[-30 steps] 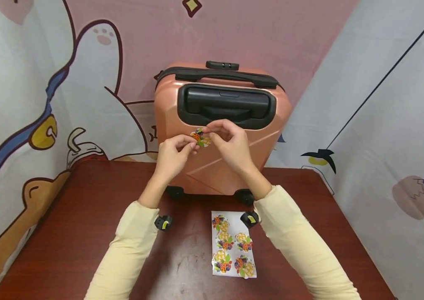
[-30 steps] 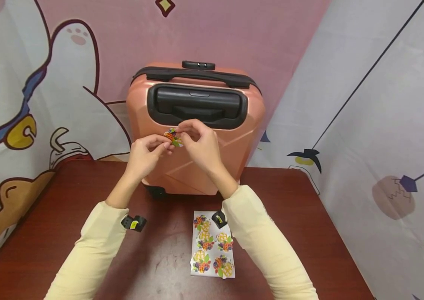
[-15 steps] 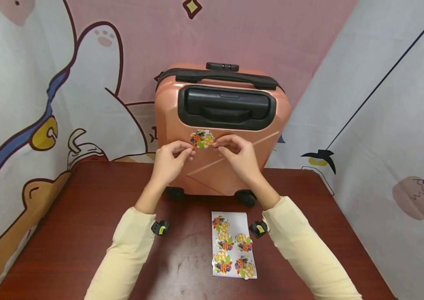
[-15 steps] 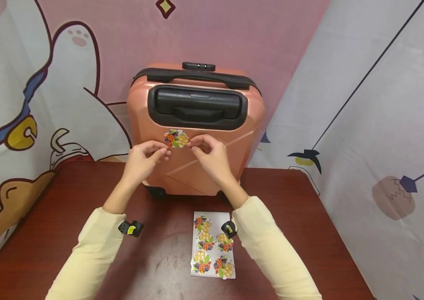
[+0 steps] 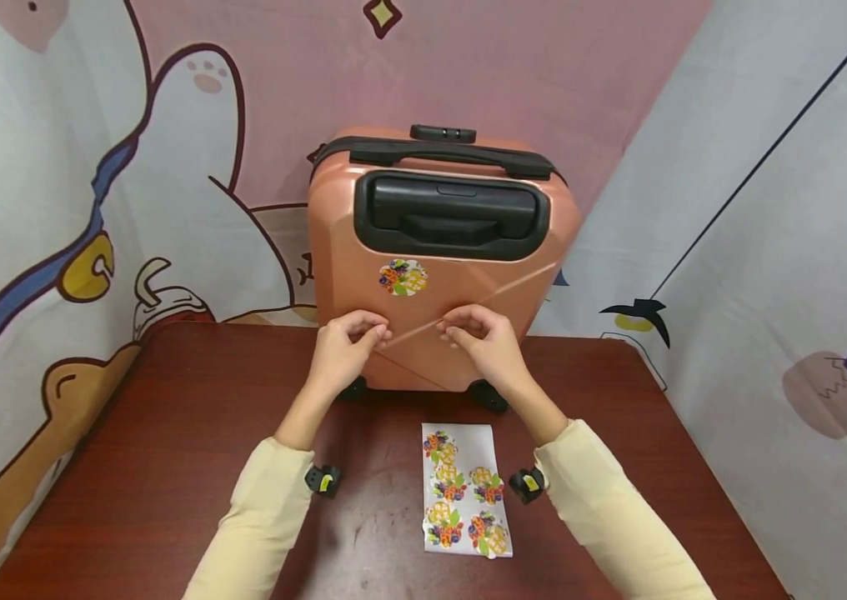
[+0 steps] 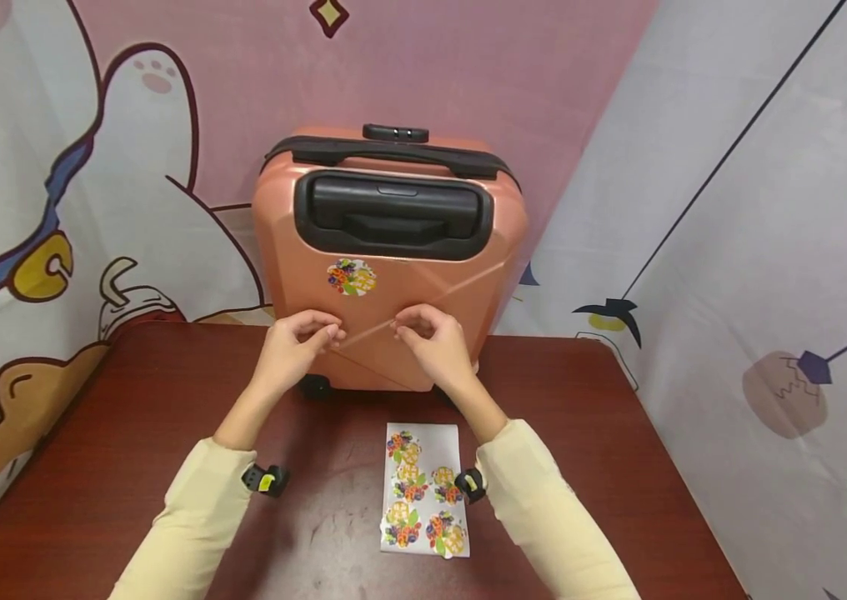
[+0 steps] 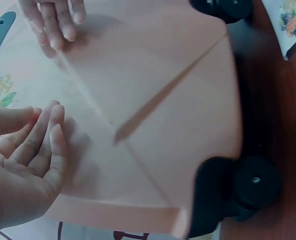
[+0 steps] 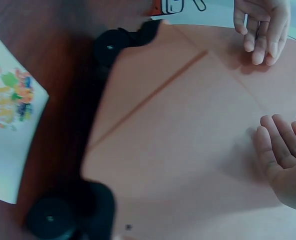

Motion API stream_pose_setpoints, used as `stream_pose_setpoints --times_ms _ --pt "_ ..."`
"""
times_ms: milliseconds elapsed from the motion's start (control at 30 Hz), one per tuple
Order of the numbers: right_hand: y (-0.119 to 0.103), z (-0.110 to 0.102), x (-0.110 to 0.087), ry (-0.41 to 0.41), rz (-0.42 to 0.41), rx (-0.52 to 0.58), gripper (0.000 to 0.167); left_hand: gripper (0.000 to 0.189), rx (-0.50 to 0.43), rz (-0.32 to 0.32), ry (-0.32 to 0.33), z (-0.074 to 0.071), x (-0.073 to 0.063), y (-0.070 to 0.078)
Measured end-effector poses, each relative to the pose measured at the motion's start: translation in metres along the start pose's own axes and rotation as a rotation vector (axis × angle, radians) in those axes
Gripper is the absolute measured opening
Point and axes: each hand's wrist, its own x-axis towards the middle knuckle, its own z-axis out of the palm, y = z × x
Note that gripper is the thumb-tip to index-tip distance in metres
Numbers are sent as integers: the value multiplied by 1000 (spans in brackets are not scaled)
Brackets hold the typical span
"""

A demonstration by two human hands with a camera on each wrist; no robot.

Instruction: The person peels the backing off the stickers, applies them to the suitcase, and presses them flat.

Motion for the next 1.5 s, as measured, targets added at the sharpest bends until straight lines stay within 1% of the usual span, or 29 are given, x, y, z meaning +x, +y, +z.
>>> stream_pose_setpoints --times_ms 200,300,367,433,567,633,767,933,1067,1267,1467,1500 --pt "25 3 -14 -13 66 -24 13 9 64 -11 -5 9 -10 -15" --pt "37 4 -21 -21 117 -29 14 9 61 -22 -25 14 -17 -23" --pt "45 3 -26 -29 149 -29 14 10 31 -33 -42 19 -21 -30" --pt "54 3 -32 -35 171 -32 14 10 23 -42 -54 23 -25 -36" --pt "69 1 -42 -49 211 -65 15 8 69 -64 -78 32 -33 -47" --pt "75 0 -48 -53 239 -77 16 7 102 -69 -99 37 -38 -53" --pt "83 -4 -59 -57 301 -87 17 6 130 -80 -135 44 -46 -64" --pt "96 -10 -70 -64 358 -91 16 6 135 -111 -170 50 -55 -74" --pt "104 -15 -78 -76 393 -103 16 8 131 -156 -205 54 -60 -81" --pt "121 -24 -90 -89 442 -101 17 12 137 -180 -257 63 -68 -93" --pt "138 -30 -101 -49 477 -133 18 12 131 -218 -310 73 -76 -103" --pt "140 -31 -102 -38 481 -138 18 12 135 -214 -317 75 -77 -104"
